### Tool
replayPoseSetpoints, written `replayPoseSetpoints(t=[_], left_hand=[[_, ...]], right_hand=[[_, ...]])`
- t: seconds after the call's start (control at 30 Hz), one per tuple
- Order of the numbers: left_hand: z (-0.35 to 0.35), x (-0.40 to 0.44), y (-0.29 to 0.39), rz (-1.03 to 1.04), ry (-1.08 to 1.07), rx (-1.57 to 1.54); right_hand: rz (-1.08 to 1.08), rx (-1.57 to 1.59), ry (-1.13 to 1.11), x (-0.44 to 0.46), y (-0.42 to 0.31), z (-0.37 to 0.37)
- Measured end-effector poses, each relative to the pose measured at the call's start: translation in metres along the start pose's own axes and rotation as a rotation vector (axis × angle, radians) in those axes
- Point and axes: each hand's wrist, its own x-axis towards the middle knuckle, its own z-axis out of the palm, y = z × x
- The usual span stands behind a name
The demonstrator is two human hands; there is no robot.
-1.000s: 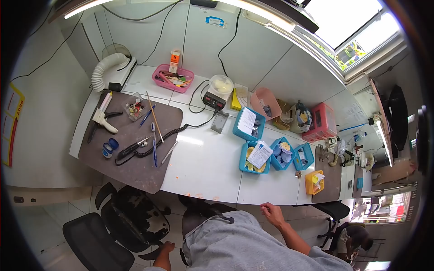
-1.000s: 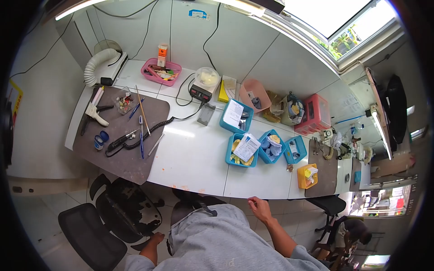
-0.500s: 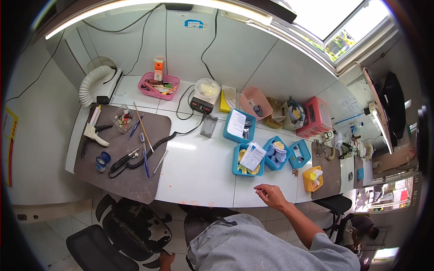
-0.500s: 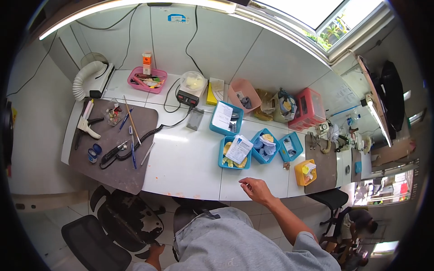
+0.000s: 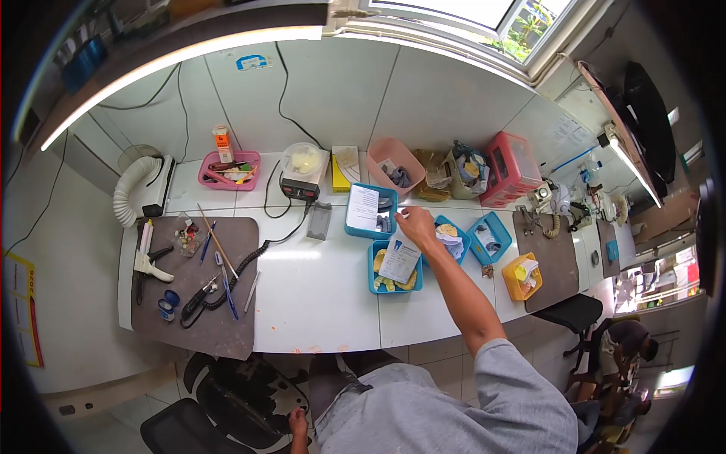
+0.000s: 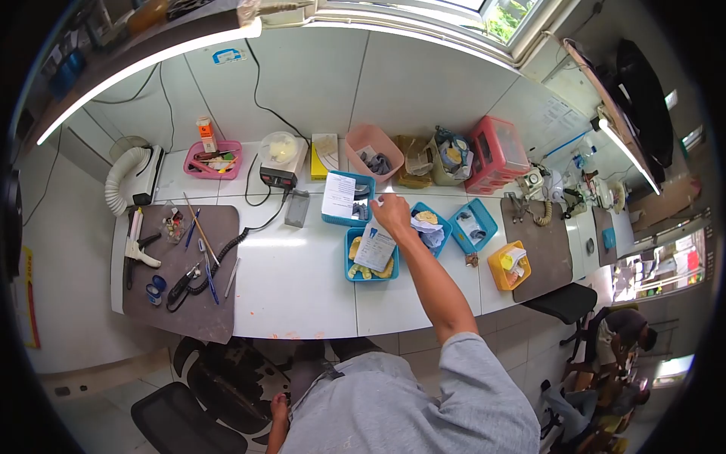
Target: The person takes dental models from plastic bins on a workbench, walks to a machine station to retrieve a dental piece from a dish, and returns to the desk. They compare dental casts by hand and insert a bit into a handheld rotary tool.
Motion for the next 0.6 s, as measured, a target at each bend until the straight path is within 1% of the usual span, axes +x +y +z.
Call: replayPoseSetpoints(t=[0.03,0.1,0.13,0.17,0.2,0.23,0.27,0.37,0.43,0.53,0.6], left_hand=[[-0.001,0.002,-0.003,0.007,-0.006,0.018],[-0.005,0.009,-0.017,0.205,-0.049,-0.101],[-0.009,0.022,-0.032,0.212,-0.054,-0.086],[-0.015,0.037,-0.051,0.383,-0.048,0.086],[-0.023,0.044,-0.061,0.551,-0.039,0.256],[-0.030,0.046,-0.060,0.556,-0.038,0.262],[-0.036,0.050,-0.059,0.511,-0.037,0.208],[-0.056,0.055,-0.055,0.364,-0.036,0.055],[-0.061,0.038,-0.029,0.263,-0.039,-0.043],[-0.069,-0.026,0.068,0.257,-0.028,-0.063],[-0.069,-0.038,0.117,0.339,-0.014,-0.095]], right_hand=[[0.031,0.000,-0.014,0.001,-0.006,0.002],[0.079,-0.013,-0.055,0.000,-0.018,0.003],[0.056,0.013,-0.017,-0.002,-0.019,0.005],[0.068,0.016,-0.014,-0.004,-0.019,0.008],[0.026,0.046,0.004,-0.005,-0.018,0.012],[-0.022,0.076,0.026,-0.003,-0.018,0.016],[-0.036,0.092,0.039,-0.002,-0.017,0.020],[-0.010,0.105,0.072,-0.007,-0.024,0.021],[-0.018,0.114,0.108,-0.010,-0.028,0.020],[-0.019,0.159,0.149,-0.018,-0.039,0.010],[-0.045,0.201,0.179,-0.033,-0.052,-0.002]])
